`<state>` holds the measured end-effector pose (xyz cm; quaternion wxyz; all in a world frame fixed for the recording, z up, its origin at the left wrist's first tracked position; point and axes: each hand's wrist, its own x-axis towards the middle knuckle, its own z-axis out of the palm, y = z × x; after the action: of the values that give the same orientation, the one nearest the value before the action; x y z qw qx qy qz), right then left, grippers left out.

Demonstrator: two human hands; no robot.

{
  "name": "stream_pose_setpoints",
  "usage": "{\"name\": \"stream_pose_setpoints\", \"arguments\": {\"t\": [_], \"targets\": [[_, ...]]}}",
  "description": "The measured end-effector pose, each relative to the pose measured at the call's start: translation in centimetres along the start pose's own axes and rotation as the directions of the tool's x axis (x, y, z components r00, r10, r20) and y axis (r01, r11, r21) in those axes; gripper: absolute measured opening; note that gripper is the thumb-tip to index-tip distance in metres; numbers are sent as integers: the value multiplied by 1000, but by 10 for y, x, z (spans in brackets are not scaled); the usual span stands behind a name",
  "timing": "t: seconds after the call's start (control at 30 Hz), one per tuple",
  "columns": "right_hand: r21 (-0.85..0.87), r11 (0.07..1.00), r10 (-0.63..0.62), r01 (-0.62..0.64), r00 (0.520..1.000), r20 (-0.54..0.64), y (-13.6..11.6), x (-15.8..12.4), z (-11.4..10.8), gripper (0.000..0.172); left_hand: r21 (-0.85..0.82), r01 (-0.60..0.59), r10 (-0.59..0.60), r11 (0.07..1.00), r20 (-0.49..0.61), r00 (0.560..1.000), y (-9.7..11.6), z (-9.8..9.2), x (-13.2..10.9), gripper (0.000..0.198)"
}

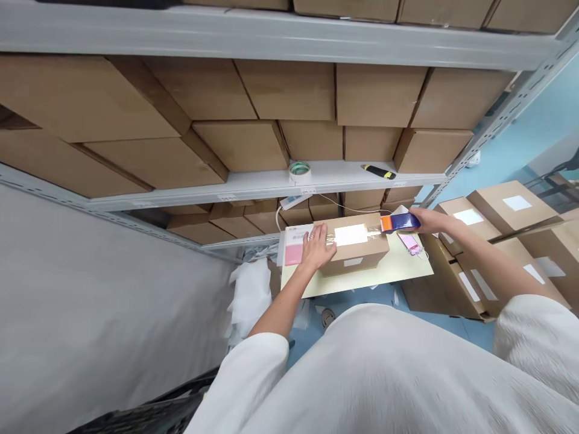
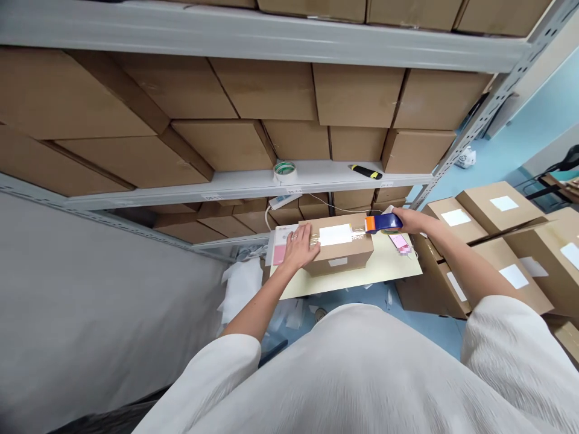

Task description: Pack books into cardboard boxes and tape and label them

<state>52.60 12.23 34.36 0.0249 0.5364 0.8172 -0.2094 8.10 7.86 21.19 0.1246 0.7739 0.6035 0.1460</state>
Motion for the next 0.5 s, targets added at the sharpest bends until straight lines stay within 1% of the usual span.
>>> {"name": "stream_pose_setpoints", "arguments": {"t": [0.13, 0.3, 0.4, 0.5], "targets": [[-27, 999, 27, -28, 1000, -6, 47, -21, -1, 55, 59, -8, 8, 998, 6, 1000, -1, 1, 1, 83], [-56, 998, 33, -33, 999, 1, 95, -37, -5, 43, 75, -18, 17, 997, 7, 1000, -5, 5, 2, 81], [-73, 997, 20, -20, 1000, 5, 113, -37, 0, 36, 65, -27, 27, 998, 1, 1000, -7, 7, 3, 79], [-113, 994, 11, -10, 1000, 10, 117, -29, 12, 35, 66, -38, 37, 997, 10, 999, -8, 7, 3, 77]]}}
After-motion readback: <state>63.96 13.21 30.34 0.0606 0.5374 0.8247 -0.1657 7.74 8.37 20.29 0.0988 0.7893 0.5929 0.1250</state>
